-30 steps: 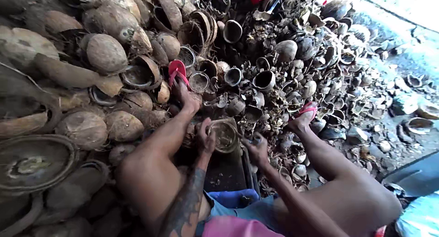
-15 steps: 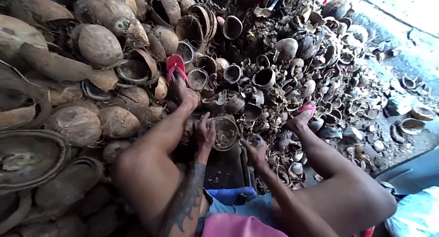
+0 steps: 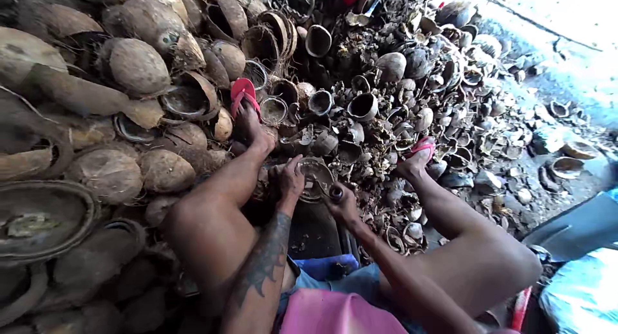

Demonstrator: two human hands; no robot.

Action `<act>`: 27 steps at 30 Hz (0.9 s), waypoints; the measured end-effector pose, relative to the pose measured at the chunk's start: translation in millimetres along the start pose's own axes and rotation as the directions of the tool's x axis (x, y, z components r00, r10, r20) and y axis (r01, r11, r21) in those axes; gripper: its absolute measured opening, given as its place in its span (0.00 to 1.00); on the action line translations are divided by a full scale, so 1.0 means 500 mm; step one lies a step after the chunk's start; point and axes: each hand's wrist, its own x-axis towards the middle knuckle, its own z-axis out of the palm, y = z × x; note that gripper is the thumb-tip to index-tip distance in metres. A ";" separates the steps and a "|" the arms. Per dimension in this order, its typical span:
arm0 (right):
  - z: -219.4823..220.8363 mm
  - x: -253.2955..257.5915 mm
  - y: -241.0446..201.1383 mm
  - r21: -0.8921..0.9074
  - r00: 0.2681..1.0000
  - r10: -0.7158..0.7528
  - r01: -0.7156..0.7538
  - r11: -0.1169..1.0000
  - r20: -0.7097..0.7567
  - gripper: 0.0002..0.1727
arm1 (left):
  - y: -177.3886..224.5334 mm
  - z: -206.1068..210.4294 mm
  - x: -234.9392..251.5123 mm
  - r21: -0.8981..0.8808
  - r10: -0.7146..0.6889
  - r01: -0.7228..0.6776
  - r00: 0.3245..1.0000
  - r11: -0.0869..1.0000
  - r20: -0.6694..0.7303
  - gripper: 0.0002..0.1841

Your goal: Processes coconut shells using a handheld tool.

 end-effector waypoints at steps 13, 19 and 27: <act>-0.052 0.222 0.098 0.219 0.983 -0.024 -0.017 0.975 0.184 0.18 | -0.023 -0.011 0.054 -0.118 0.135 -0.112 0.969 0.987 0.208 0.20; 0.026 -0.016 -0.021 0.474 0.895 0.373 -0.225 0.851 -0.245 0.13 | -0.030 -0.029 -0.003 -0.237 -0.067 0.051 0.996 0.970 -0.059 0.24; -0.065 0.131 0.041 0.203 0.950 0.310 -0.299 0.932 -0.025 0.18 | -0.009 0.006 -0.039 -0.029 0.066 -0.067 0.997 0.997 -0.032 0.21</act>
